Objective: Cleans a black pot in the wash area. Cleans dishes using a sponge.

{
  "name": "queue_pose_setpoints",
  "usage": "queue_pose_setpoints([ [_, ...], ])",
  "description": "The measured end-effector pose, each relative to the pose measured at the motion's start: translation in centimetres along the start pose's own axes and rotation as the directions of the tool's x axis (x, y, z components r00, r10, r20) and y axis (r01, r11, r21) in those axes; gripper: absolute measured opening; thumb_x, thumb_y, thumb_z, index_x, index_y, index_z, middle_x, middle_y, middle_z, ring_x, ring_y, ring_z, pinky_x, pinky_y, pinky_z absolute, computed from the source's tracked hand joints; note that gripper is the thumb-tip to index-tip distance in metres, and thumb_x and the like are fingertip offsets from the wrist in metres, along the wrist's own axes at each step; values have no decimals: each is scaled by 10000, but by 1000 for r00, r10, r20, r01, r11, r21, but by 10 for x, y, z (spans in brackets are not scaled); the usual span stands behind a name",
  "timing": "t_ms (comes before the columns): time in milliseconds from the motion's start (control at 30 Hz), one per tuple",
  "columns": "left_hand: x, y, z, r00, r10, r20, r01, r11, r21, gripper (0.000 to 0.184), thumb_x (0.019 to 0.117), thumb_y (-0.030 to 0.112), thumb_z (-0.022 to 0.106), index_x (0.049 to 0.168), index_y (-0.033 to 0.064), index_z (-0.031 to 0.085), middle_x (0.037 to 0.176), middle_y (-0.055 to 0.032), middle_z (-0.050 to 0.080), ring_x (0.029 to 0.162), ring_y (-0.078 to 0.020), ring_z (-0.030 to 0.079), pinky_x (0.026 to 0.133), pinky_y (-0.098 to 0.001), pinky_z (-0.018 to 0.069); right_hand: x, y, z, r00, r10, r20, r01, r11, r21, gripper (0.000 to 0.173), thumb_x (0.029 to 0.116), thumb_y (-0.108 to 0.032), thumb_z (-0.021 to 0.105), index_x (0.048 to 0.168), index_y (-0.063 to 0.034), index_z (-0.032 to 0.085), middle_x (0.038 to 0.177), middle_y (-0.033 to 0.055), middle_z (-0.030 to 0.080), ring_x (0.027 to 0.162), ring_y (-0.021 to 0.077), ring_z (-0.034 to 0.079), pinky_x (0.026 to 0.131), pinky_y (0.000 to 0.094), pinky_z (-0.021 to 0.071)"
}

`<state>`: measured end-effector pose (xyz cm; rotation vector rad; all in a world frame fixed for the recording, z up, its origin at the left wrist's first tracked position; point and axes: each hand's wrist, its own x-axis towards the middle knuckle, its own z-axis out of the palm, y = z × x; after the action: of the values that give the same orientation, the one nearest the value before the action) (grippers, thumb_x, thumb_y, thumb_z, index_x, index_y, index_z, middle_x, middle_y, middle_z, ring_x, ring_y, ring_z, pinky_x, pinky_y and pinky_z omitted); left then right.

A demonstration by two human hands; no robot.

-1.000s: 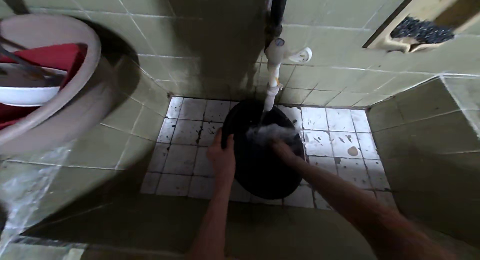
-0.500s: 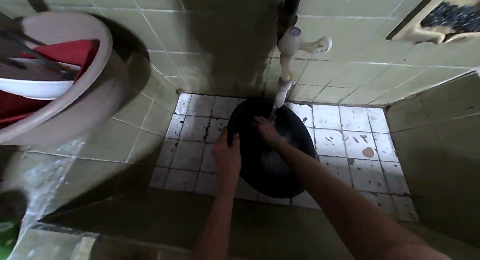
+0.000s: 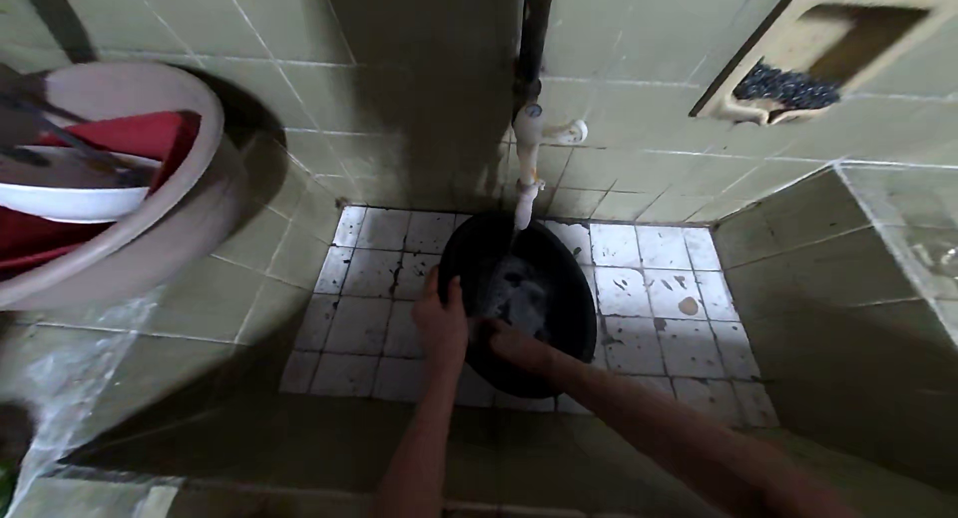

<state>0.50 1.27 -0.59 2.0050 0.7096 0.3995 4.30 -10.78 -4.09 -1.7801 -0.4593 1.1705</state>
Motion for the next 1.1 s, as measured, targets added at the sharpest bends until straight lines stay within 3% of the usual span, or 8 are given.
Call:
queue_pose_setpoints([
  [100, 4, 2, -1, 997, -71, -14, 71, 997, -6, 392, 1086, 249, 515, 1323, -48, 612, 1178, -269, 669, 1084, -407, 649, 959, -594, 489, 15, -28, 15, 924, -110, -365, 262, 879, 398, 254, 1066, -172, 502, 1291, -56, 529, 1007, 66, 612, 791, 105, 588, 694, 290, 517],
  [200, -2, 4, -2, 991, -135, -20, 136, 989, 58, 453, 1120, 289, 400, 1342, -51, 600, 1218, -274, 654, 1146, -404, 629, 1005, -581, 472, 46, -32, 23, 644, -341, -685, 507, 861, 48, 315, 1025, -127, 568, 1309, 2, 524, 1118, 163, 626, 898, 206, 640, 750, 377, 563],
  [300, 2, 2, 4, 997, -69, -45, 73, 992, 101, 406, 1068, 271, 540, 1284, -59, 634, 1158, -254, 687, 1109, -392, 660, 979, -574, 502, 96, -31, -5, 411, -655, -634, 538, 735, -411, 280, 978, -37, 589, 1227, 62, 670, 1367, 261, 597, 1278, 413, 568, 1068, 516, 480],
  [467, -1, -7, 5, 996, -62, -61, 68, 990, 120, 338, 988, 112, 659, 1277, -62, 646, 1169, -263, 691, 1105, -399, 670, 973, -569, 509, 117, -16, -58, 594, -604, -531, 219, 757, -615, 389, 981, 18, 568, 1352, -58, 657, 1410, 168, 617, 1280, 419, 575, 1032, 563, 498],
  [767, -2, -5, 8, 996, 60, -65, -52, 993, 108, 294, 1014, 124, 615, 1248, -51, 650, 1044, -242, 711, 956, -376, 705, 864, -559, 551, -17, 78, -103, 703, 151, -695, -602, 646, -469, 368, 1039, -198, 505, 1283, 64, 594, 1266, 297, 618, 1201, 471, 597, 960, 598, 503],
  [867, 2, -3, 7, 998, 51, -38, -48, 996, 70, 334, 1020, 119, 610, 1298, -65, 623, 1114, -264, 694, 1012, -389, 688, 905, -557, 533, -54, 48, -82, 814, 194, -548, -548, 569, -613, 331, 1019, -51, 492, 1300, 109, 562, 1308, 310, 587, 1230, 472, 580, 967, 579, 506],
  [1000, 4, -4, 0, 998, -50, 32, 49, 998, 39, 359, 1024, 129, 619, 1340, -40, 604, 1202, -255, 672, 1118, -383, 656, 980, -569, 503, -14, 81, -85, 842, -353, -408, -173, 540, -824, 384, 967, 2, 590, 1350, 29, 610, 1270, 260, 646, 1158, 463, 618, 944, 577, 525],
  [1100, 7, -6, 3, 998, -53, 34, 53, 999, -7, 289, 1013, 115, 630, 1263, -27, 649, 1086, -212, 702, 1002, -327, 683, 900, -527, 538, 8, 79, -65, 932, -74, -354, -237, 614, -753, 426, 1008, -21, 525, 1431, 28, 535, 1489, 289, 478, 1380, 504, 437, 1090, 623, 408],
])
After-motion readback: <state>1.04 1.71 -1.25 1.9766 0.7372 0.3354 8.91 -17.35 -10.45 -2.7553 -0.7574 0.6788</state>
